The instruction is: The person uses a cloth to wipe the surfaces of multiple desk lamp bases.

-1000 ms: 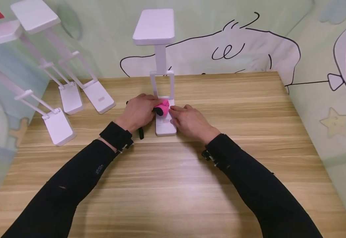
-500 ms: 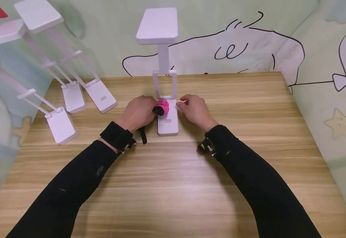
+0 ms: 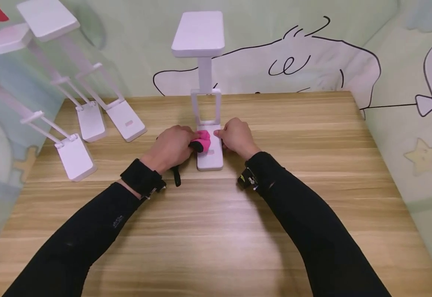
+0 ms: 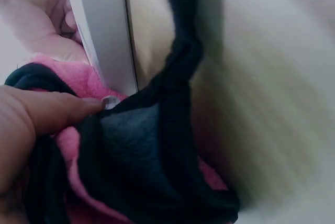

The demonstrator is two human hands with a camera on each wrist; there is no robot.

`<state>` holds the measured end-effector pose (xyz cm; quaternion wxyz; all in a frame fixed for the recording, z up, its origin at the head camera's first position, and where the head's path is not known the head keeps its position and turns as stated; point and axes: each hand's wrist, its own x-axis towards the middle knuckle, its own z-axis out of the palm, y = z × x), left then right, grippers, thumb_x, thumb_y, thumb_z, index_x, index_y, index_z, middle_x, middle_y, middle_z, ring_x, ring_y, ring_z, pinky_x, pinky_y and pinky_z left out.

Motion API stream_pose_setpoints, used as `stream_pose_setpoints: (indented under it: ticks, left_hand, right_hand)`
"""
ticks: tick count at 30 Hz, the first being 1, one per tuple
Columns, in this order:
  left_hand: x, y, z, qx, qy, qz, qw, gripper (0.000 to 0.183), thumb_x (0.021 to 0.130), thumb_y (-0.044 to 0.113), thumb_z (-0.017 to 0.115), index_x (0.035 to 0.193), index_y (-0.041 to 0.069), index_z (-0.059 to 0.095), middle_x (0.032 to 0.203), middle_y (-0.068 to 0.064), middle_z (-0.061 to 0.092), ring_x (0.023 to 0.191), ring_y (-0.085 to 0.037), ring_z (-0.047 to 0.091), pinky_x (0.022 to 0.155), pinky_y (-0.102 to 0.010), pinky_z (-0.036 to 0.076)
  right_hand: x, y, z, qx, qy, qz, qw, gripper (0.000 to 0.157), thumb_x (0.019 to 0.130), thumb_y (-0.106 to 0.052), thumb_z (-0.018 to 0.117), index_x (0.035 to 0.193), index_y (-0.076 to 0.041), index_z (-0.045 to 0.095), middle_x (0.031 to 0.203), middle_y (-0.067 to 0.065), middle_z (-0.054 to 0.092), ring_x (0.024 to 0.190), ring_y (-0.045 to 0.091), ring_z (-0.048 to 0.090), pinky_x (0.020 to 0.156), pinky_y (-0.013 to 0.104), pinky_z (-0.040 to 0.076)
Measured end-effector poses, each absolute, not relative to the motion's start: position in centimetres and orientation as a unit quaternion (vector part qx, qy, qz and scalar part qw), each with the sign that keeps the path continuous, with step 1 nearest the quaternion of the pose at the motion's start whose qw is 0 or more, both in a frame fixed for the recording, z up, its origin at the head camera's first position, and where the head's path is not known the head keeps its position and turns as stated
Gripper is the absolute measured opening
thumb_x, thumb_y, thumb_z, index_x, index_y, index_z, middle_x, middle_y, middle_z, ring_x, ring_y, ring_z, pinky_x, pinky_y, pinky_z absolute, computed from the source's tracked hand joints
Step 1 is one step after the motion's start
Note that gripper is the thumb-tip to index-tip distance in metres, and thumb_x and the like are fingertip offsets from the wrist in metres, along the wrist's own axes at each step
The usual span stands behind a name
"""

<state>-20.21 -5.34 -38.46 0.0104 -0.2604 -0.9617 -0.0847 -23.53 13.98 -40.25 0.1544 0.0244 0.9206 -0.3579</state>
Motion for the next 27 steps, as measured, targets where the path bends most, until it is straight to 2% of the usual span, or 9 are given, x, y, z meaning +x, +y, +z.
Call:
stream_pose_setpoints:
  ticks: [4, 8, 12, 16, 19, 23, 27]
  left_hand:
    - [-20.5, -4.7, -38.6, -0.266, -0.962, -0.059, 0.028, 0.020, 0.089, 0.011, 0.053, 0.101, 0.010, 0.069, 0.094, -0.007, 0.067, 0.077, -0.024, 0.054, 0.065, -0.037, 0.054]
    - [-21.0, -4.0, -38.8, -0.274, -0.959, -0.040, 0.055, 0.023, 0.093, 0.013, 0.049, 0.102, 0.008, 0.069, 0.102, -0.010, 0.069, 0.079, -0.025, 0.054, 0.072, -0.036, 0.052]
    - [-20.4, -5.0, -38.9, -0.277, -0.957, -0.073, 0.037, 0.023, 0.087, 0.008, 0.052, 0.100, 0.011, 0.071, 0.093, -0.007, 0.068, 0.080, -0.025, 0.056, 0.072, -0.036, 0.052]
    - [-20.5, -6.7, -38.6, -0.234, -0.965, -0.118, 0.001, 0.016, 0.080, 0.006, 0.057, 0.087, 0.011, 0.071, 0.084, -0.005, 0.067, 0.078, -0.024, 0.061, 0.066, -0.041, 0.054]
    - [-22.1, -8.1, -38.1, -0.154, -0.977, -0.139, -0.041, 0.008, 0.081, 0.011, 0.059, 0.077, 0.009, 0.066, 0.080, -0.010, 0.067, 0.072, -0.026, 0.061, 0.062, -0.043, 0.053]
    - [-26.2, -9.7, -37.6, -0.078, -0.973, -0.188, -0.107, 0.007, 0.083, 0.012, 0.057, 0.083, 0.005, 0.058, 0.084, -0.013, 0.061, 0.072, -0.028, 0.056, 0.061, -0.035, 0.046]
    - [-30.5, -9.1, -37.4, -0.121, -0.947, -0.227, -0.193, 0.003, 0.086, 0.007, 0.051, 0.086, 0.004, 0.053, 0.083, -0.010, 0.053, 0.072, -0.025, 0.049, 0.062, -0.030, 0.039]
  right_hand:
    - [-23.5, 13.9, -40.3, 0.025, 0.923, -0.351, 0.156, 0.033, 0.088, -0.031, 0.063, 0.073, -0.002, 0.065, 0.064, 0.012, 0.064, 0.053, 0.021, 0.062, 0.048, 0.032, 0.055]
    - [-23.6, 13.9, -40.2, 0.026, 0.923, -0.349, 0.161, 0.031, 0.088, -0.030, 0.063, 0.076, -0.002, 0.066, 0.066, 0.011, 0.064, 0.056, 0.021, 0.063, 0.050, 0.031, 0.056]
    - [-23.6, 14.0, -40.1, 0.031, 0.920, -0.354, 0.163, 0.033, 0.088, -0.032, 0.062, 0.077, -0.002, 0.066, 0.064, 0.010, 0.064, 0.053, 0.018, 0.063, 0.049, 0.031, 0.056]
    - [-23.5, 14.1, -40.2, 0.033, 0.923, -0.353, 0.150, 0.032, 0.089, -0.032, 0.062, 0.077, -0.002, 0.065, 0.065, 0.010, 0.064, 0.052, 0.018, 0.062, 0.048, 0.031, 0.055]
    - [-23.3, 13.8, -40.3, 0.026, 0.926, -0.347, 0.144, 0.032, 0.090, -0.031, 0.060, 0.077, -0.002, 0.065, 0.066, 0.011, 0.064, 0.053, 0.019, 0.062, 0.047, 0.030, 0.055]
    - [-23.2, 13.3, -40.4, 0.006, 0.930, -0.341, 0.137, 0.032, 0.091, -0.031, 0.059, 0.077, -0.003, 0.066, 0.067, 0.012, 0.065, 0.055, 0.020, 0.062, 0.048, 0.030, 0.055]
    - [-23.1, 13.1, -40.4, 0.008, 0.932, -0.336, 0.134, 0.031, 0.091, -0.031, 0.059, 0.079, -0.003, 0.067, 0.070, 0.011, 0.066, 0.057, 0.020, 0.063, 0.048, 0.030, 0.056]
